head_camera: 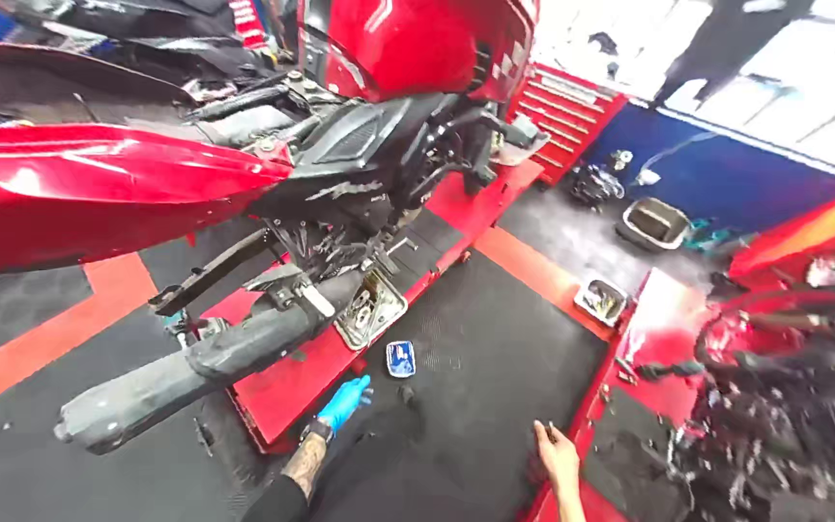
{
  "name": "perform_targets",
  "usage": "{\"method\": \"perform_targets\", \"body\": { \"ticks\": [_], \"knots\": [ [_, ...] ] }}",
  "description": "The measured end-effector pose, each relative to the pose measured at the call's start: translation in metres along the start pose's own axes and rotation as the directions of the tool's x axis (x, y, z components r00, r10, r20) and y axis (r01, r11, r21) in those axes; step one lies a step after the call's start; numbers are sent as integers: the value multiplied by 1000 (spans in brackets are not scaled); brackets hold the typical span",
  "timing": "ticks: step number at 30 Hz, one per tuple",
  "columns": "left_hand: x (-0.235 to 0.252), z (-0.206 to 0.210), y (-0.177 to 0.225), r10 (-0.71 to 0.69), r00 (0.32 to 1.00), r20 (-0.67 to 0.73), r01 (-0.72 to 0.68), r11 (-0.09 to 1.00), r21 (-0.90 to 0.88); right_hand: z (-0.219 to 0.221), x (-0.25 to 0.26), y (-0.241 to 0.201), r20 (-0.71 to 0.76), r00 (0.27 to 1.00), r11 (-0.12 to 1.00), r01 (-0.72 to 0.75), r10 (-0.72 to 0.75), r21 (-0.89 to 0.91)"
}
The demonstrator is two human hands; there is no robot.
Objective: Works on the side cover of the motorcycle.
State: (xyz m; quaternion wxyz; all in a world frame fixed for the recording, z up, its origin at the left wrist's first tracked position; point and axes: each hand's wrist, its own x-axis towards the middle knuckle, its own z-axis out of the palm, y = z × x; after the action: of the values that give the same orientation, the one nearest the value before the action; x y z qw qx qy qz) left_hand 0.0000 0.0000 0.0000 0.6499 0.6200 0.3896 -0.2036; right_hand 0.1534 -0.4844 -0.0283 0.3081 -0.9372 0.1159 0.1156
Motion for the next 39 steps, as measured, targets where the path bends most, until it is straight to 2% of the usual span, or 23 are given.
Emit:
{"method": "perform_targets", "body": {
  "ticks": [3,5,7,9,10,11,12,13,14,15,16,17,19,21,22,24,26,28,32,39],
  "knots": [
    [27,29,109,226,974,-4,-223,958,-182,9,83,-148,31,956,953,286,-290,98],
    [48,40,188,334,940,-66,-337,885,-320,27,121,-256,66,869,855,466,-491,226],
    [68,51,242,361,908,-212,-418,799,-432,47,137,-340,102,770,752,573,-630,325],
    [77,46,297,415,844,-339,-534,714,-453,69,156,-418,97,668,647,659,-737,383],
    [59,41,333,374,847,-378,-523,718,-460,82,166,-449,111,617,606,696,-779,385],
    [24,40,383,102,915,-390,-343,704,-621,96,174,-471,139,562,569,732,-815,376],
    [9,37,419,-68,915,-398,-259,656,-709,110,184,-489,174,504,531,765,-846,366],
    [13,34,436,-127,901,-415,-256,616,-745,125,195,-505,195,446,486,792,-874,369],
    [35,32,434,-91,888,-450,-316,591,-743,137,206,-518,211,392,445,808,-896,386],
    [73,35,415,-2,866,-500,-409,572,-711,149,216,-524,228,348,413,812,-910,412],
    [123,39,387,117,810,-575,-534,552,-641,160,226,-528,239,314,391,808,-919,442],
    [160,42,373,139,772,-620,-594,503,-627,168,235,-531,235,286,366,804,-929,469],
    [192,53,370,44,716,-697,-629,472,-617,175,243,-530,212,246,323,783,-946,532],
    [194,58,374,-34,642,-766,-609,583,-537,175,235,-528,196,232,304,748,-953,590],
    [187,60,383,-76,636,-768,-557,644,-524,171,233,-527,205,214,296,740,-955,604],
    [149,53,426,-217,701,-680,-387,685,-617,169,237,-534,222,167,271,737,-961,620],
    [125,54,450,-293,697,-655,-318,692,-648,170,245,-537,221,115,229,757,-969,613],
    [125,61,454,-292,660,-692,-364,681,-635,171,250,-541,202,65,176,784,-977,595],
    [136,67,458,-341,615,-711,-466,570,-677,175,256,-546,133,-10,73,797,-991,600],
    [144,74,452,-325,586,-743,-546,519,-657,182,262,-544,69,-85,-23,774,-994,632]
  ]
}}
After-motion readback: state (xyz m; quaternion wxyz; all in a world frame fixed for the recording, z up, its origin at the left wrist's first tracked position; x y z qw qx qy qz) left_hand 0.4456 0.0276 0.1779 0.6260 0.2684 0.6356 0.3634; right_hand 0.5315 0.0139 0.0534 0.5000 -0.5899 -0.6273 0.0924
